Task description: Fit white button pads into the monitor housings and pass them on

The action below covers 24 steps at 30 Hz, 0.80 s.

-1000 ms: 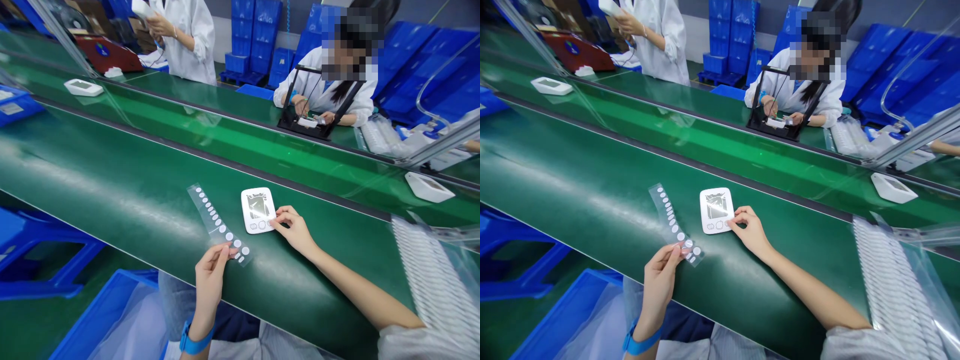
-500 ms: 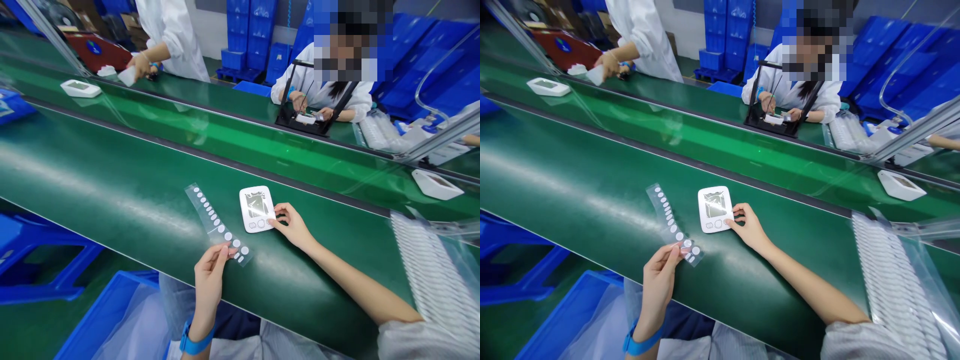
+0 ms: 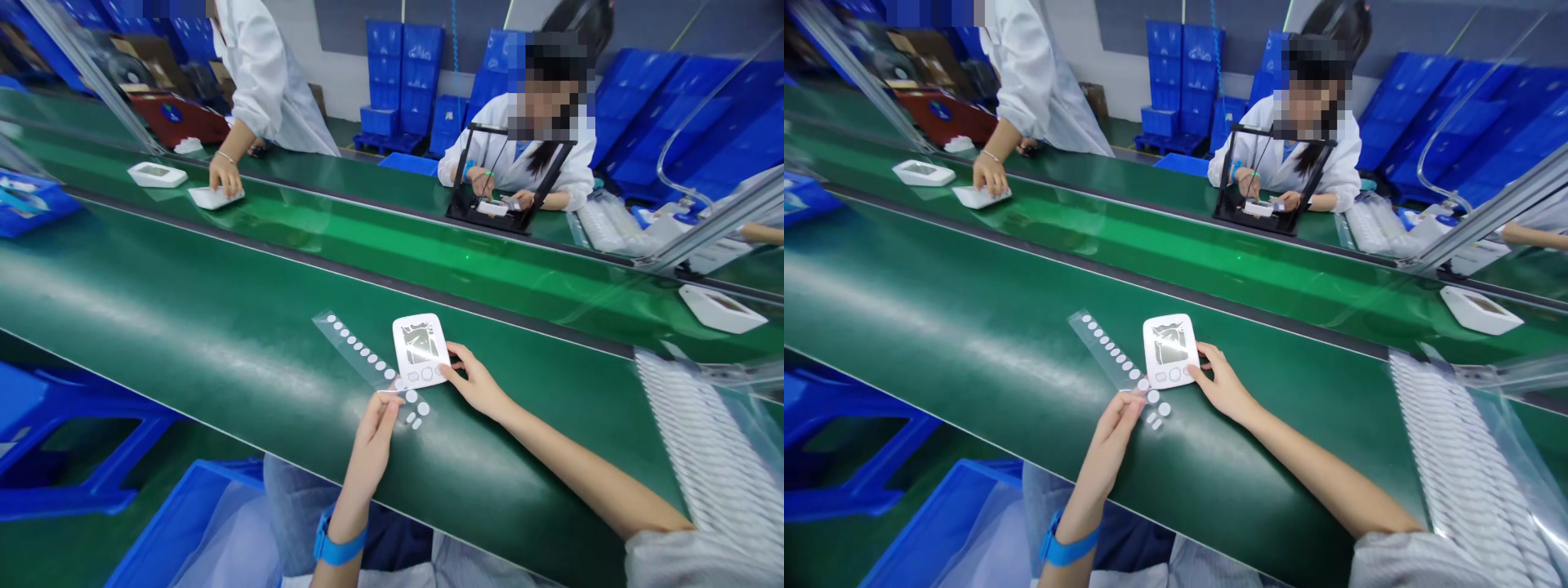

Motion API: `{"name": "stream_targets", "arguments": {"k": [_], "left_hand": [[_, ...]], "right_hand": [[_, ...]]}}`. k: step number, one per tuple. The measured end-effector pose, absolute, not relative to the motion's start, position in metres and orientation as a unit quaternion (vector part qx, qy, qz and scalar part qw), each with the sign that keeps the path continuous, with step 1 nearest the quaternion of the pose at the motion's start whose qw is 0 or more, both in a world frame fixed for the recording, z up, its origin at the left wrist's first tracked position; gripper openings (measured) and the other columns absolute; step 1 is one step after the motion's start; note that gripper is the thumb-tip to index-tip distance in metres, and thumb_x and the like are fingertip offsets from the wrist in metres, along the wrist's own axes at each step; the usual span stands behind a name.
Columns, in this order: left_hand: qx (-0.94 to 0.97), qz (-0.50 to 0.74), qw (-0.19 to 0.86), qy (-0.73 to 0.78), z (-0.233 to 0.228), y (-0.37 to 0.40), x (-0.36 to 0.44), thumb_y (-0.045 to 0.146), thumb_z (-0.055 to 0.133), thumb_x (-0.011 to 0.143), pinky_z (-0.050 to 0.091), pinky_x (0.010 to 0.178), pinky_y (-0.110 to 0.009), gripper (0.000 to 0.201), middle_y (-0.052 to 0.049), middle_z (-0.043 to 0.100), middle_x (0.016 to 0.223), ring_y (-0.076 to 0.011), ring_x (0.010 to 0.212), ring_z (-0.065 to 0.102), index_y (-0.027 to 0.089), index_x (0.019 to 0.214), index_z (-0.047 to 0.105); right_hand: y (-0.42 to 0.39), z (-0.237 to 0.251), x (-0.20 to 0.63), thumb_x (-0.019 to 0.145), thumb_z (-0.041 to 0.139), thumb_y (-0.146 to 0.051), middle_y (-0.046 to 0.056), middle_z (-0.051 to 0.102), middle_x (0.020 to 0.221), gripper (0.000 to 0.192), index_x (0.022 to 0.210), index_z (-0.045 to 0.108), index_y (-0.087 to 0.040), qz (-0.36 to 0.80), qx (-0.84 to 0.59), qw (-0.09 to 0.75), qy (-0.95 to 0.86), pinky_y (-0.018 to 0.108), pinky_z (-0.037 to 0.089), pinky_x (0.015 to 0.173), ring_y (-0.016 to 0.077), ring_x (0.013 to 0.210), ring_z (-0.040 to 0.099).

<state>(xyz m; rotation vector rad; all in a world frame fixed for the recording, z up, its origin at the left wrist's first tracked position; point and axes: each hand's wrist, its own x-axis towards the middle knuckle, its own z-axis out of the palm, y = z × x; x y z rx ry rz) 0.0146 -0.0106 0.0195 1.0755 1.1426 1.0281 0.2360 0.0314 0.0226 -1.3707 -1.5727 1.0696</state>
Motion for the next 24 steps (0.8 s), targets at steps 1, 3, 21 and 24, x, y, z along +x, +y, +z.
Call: {"name": "stream_targets", "arguments": {"k": [1,3,21,24], "left_hand": [[0.454,0.441,0.602,0.486,0.02,-0.01,0.017,0.047,0.057,0.087,0.036,0.106,-0.041,0.029,-0.009,0.066,0.121,-0.0287,0.122,0.054,0.019,0.087,0.063],[0.415,0.46,0.629,0.47,0.021,-0.011,0.02,0.049,0.061,0.084,0.035,0.107,-0.042,0.031,-0.011,0.067,0.121,-0.0293,0.125,0.053,0.018,0.084,0.062],[0.226,0.566,0.696,0.379,0.027,-0.02,0.017,0.043,0.072,0.077,0.045,0.099,-0.042,0.03,-0.015,0.074,0.103,-0.0278,0.106,0.067,0.015,0.076,0.061],[0.243,0.566,0.687,0.385,0.026,-0.021,0.016,0.044,0.069,0.08,0.048,0.094,-0.038,0.03,-0.014,0.074,0.1,-0.0259,0.103,0.068,0.015,0.08,0.063]], "right_hand": [[0.029,0.025,0.234,0.092,0.053,-0.041,0.008,0.049,0.134,0.043,0.133,0.046,-0.027,0.449,-0.523,0.404,-0.602,0.045,0.047,0.101,0.0234,0.12,0.052],[0.027,0.033,0.229,0.092,0.053,-0.043,0.007,0.053,0.132,0.05,0.139,0.038,-0.03,0.531,-0.482,0.428,-0.55,0.044,0.051,0.098,0.022,0.115,0.057],[0.317,0.118,0.263,0.092,0.054,-0.021,0.019,0.049,0.13,0.037,0.126,0.047,-0.009,0.21,-0.739,0.392,-0.506,0.048,0.04,0.101,0.0293,0.123,0.046],[0.325,0.118,0.275,0.093,0.055,-0.026,0.013,0.051,0.127,0.034,0.123,0.051,-0.011,0.177,-0.765,0.34,-0.517,0.047,0.041,0.099,0.0244,0.114,0.052]]}}
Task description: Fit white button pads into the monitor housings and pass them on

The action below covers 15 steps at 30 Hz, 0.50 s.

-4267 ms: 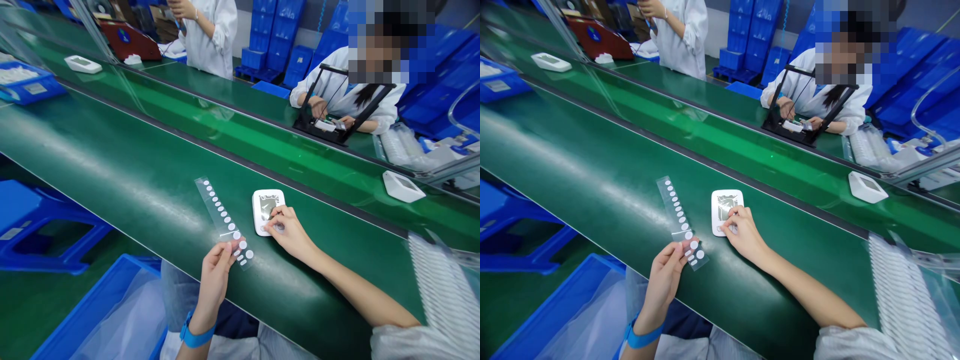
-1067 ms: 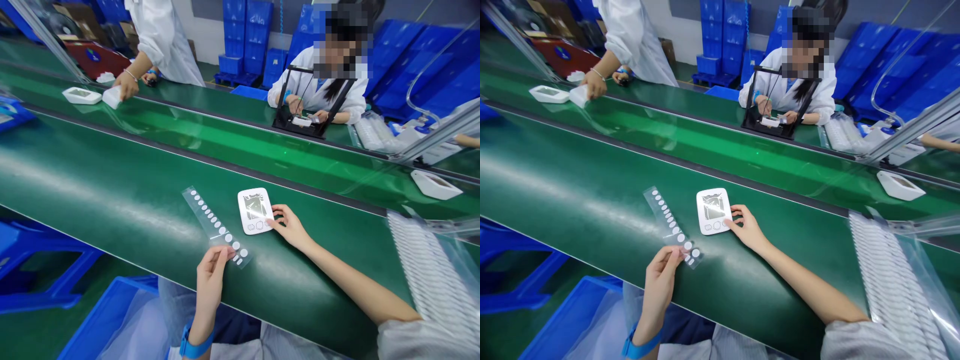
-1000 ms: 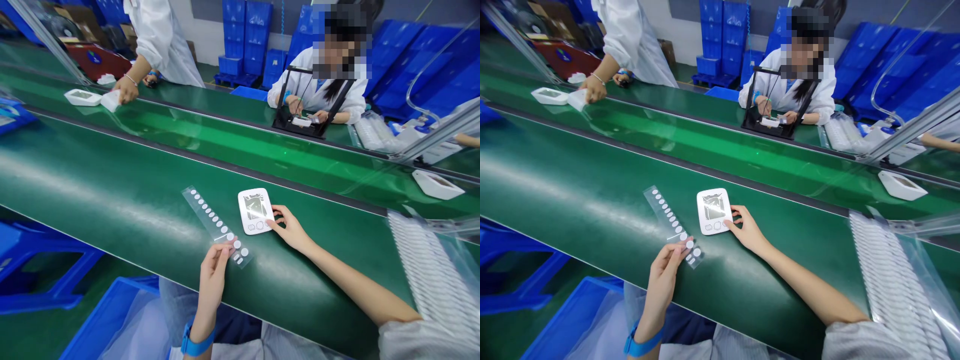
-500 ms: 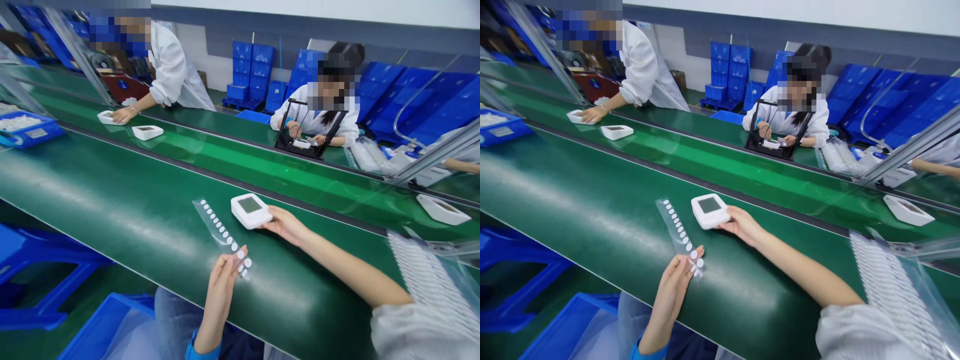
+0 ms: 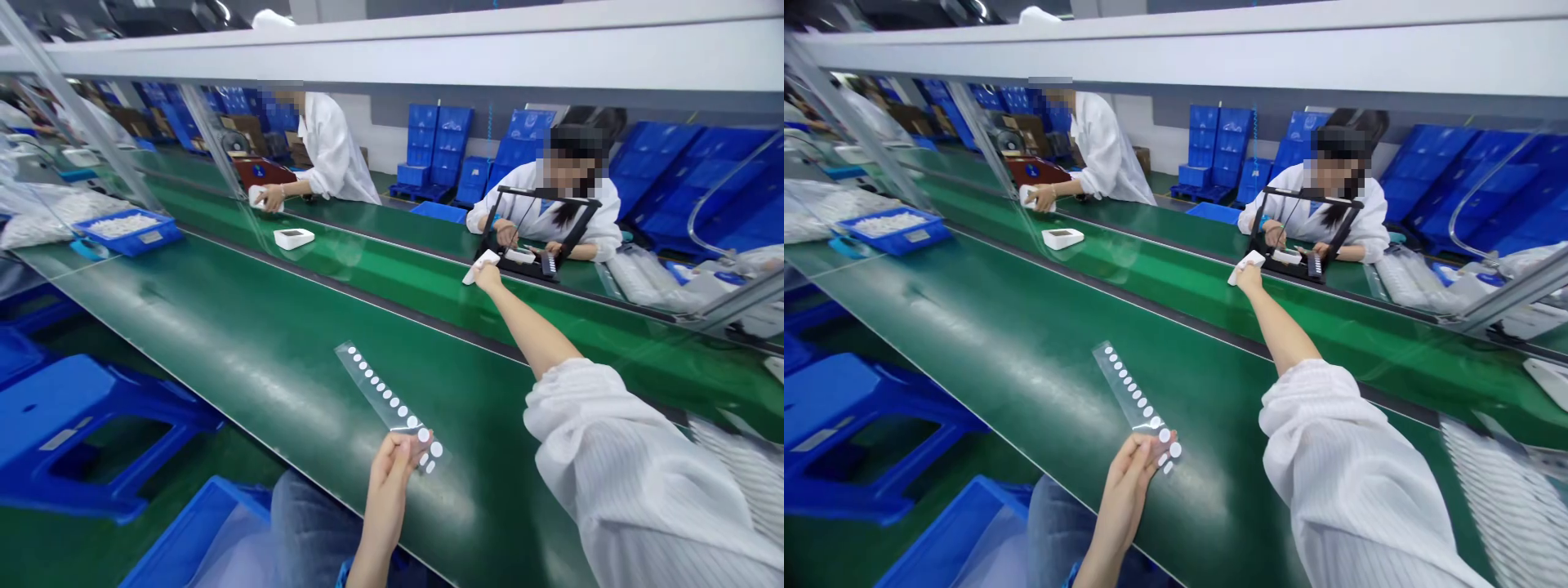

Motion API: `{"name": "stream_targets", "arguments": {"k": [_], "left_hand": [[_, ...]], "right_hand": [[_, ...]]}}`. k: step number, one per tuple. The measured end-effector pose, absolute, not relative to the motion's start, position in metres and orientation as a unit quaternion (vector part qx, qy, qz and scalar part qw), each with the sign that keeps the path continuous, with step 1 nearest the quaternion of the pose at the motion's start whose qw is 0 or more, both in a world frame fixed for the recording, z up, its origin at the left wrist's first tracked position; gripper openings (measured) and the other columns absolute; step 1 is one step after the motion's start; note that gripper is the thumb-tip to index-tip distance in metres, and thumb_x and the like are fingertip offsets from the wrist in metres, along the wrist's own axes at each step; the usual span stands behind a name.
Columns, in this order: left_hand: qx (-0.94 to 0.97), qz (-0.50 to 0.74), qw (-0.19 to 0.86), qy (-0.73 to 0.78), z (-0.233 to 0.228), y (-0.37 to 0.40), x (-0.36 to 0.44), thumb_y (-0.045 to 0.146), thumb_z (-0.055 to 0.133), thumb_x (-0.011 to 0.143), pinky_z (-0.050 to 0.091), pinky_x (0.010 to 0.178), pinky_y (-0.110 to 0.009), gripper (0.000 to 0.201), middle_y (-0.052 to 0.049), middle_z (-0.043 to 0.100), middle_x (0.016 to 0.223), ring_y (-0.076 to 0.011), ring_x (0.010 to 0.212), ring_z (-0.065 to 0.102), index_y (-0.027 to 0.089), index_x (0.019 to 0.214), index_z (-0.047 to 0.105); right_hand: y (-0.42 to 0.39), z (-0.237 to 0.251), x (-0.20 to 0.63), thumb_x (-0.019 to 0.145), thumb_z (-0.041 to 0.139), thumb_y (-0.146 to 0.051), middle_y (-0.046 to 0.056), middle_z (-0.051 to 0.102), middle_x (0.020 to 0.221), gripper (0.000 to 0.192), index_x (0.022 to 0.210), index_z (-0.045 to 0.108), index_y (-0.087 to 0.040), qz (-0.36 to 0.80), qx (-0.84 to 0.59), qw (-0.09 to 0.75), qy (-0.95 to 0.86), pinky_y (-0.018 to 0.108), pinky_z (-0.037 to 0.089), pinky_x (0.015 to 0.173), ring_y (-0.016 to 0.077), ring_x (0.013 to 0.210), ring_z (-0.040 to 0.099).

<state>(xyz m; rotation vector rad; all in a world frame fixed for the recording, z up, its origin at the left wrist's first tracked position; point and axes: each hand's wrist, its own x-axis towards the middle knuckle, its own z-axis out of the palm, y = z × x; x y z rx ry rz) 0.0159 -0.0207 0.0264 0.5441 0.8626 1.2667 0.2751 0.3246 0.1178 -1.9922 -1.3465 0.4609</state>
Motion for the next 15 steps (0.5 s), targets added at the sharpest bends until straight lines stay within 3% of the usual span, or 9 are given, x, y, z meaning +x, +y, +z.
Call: {"name": "stream_targets", "arguments": {"k": [2,6,8,11,13,15], "left_hand": [[0.261,0.563,0.677,0.397,0.027,-0.021,0.016,0.046,0.068,0.081,0.049,0.092,-0.037,0.032,-0.013,0.074,0.099,-0.0255,0.101,0.068,0.014,0.081,0.064],[0.295,0.538,0.675,0.409,0.029,-0.022,0.016,0.049,0.066,0.081,0.049,0.092,-0.037,0.035,-0.014,0.074,0.1,-0.0266,0.099,0.068,0.014,0.083,0.066],[0.297,0.538,0.673,0.411,0.03,-0.022,0.017,0.049,0.067,0.081,0.049,0.091,-0.037,0.035,-0.014,0.074,0.099,-0.0265,0.098,0.068,0.014,0.083,0.066],[0.286,0.544,0.664,0.426,0.031,-0.021,0.017,0.049,0.068,0.079,0.05,0.088,-0.037,0.035,-0.014,0.074,0.095,-0.0264,0.094,0.069,0.014,0.082,0.067],[0.287,0.539,0.665,0.43,0.03,-0.021,0.016,0.048,0.067,0.08,0.05,0.088,-0.037,0.034,-0.013,0.074,0.094,-0.0264,0.094,0.069,0.015,0.083,0.067],[0.296,0.537,0.668,0.422,0.028,-0.021,0.015,0.047,0.065,0.082,0.05,0.089,-0.037,0.031,-0.011,0.074,0.094,-0.0259,0.095,0.068,0.016,0.084,0.068]], "right_hand": [[0.322,0.115,0.279,0.093,0.055,-0.027,0.013,0.048,0.129,0.036,0.124,0.051,-0.01,0.163,-0.766,0.314,-0.536,0.045,0.04,0.1,0.0228,0.113,0.052],[0.299,0.109,0.271,0.087,0.06,-0.02,0.024,0.038,0.138,0.049,0.13,0.045,-0.003,0.134,-0.736,0.294,-0.595,0.048,0.034,0.107,0.0319,0.122,0.047],[0.273,0.11,0.255,0.087,0.059,-0.021,0.025,0.038,0.139,0.048,0.129,0.047,-0.002,0.125,-0.701,0.296,-0.637,0.044,0.03,0.111,0.0327,0.128,0.043],[0.208,0.116,0.219,0.089,0.056,-0.027,0.013,0.04,0.142,0.039,0.126,0.054,-0.017,0.117,-0.61,0.325,-0.713,0.04,0.027,0.115,0.0249,0.135,0.037],[0.152,0.118,0.196,0.09,0.055,-0.034,0.01,0.042,0.141,0.038,0.127,0.055,-0.024,0.146,-0.457,0.39,-0.786,0.049,0.03,0.113,0.028,0.135,0.037],[0.098,0.114,0.179,0.082,0.066,-0.043,0.009,0.055,0.126,0.038,0.118,0.062,-0.03,0.252,-0.393,0.411,-0.783,0.054,0.041,0.103,0.0338,0.125,0.047]]}}
